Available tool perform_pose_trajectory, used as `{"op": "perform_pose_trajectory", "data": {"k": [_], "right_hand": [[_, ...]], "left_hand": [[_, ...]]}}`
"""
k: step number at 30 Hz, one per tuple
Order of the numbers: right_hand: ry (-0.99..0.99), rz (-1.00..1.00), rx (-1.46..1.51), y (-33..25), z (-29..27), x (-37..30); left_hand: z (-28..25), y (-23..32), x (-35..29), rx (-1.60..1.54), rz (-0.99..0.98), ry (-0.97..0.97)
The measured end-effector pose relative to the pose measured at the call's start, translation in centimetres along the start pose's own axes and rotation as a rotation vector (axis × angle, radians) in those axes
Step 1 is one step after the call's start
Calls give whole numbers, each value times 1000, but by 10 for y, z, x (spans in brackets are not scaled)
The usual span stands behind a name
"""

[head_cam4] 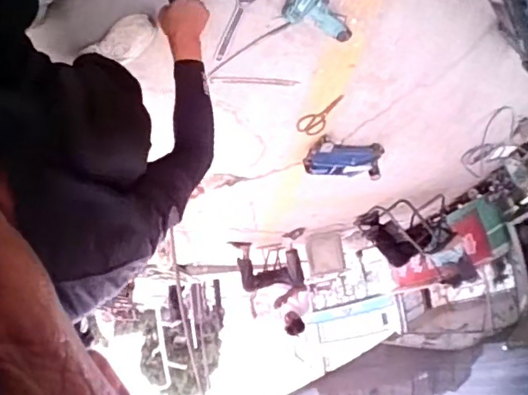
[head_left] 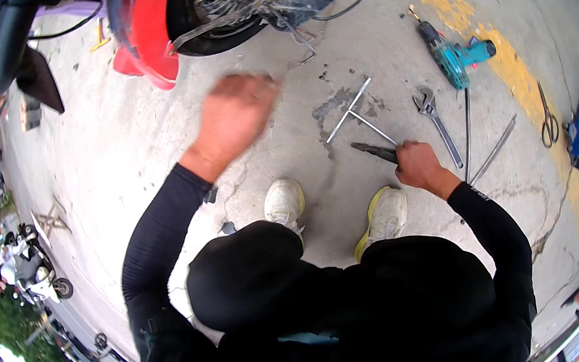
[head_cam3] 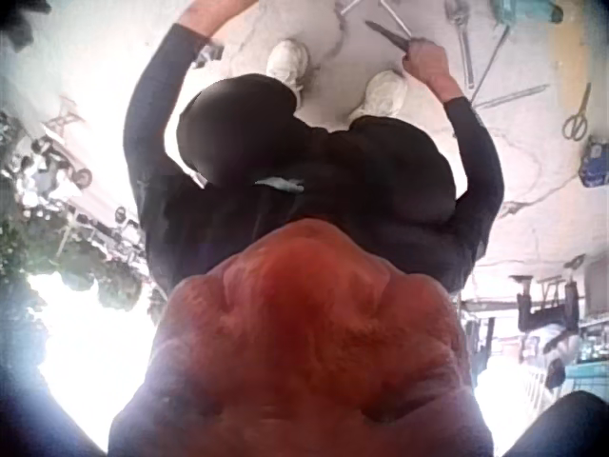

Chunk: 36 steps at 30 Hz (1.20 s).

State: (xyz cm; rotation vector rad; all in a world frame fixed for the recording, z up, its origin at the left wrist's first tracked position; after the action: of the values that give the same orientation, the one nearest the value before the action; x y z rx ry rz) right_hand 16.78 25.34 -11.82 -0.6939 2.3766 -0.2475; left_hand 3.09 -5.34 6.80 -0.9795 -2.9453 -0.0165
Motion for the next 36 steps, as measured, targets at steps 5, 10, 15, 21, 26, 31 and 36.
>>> {"op": "perform_pose_trajectory", "data": {"k": [5,10,15,21,26,31,36], "right_hand": [[-257,242,1390,-16,-47,-25],[25,-8,1738,-41,-119,-40],[11,-28,1611,-49,-125,-42],[53,57,1627,-68,-87,-43],[103,89,1620,-68,-74,-43],[211,214,1685,-78,-64,-55],[388,324,1450,-65,-60,-72]], "left_hand": [[49,66,-33,-476,-2,-956],[99,100,-7,-1312,-191,-899],[132,-6,-40,-1871,-1261,563],[53,-37,3,-2050,-819,829],[34,-39,8,-2032,-909,799],[-94,62,65,-1627,-422,581],[-99,152,62,-1312,331,222]]}}
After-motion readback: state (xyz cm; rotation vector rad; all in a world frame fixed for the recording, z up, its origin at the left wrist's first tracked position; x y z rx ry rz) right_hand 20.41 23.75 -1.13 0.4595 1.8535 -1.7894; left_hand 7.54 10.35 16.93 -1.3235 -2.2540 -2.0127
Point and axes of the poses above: each hand's wrist, its own x-axis towards the middle knuckle, its own z-axis out of the palm, y = z × x, the point moved 4 cm from there along x, towards the middle knuckle, and after that the axes turned 10 degrees about -z, right-handed, at the moved point
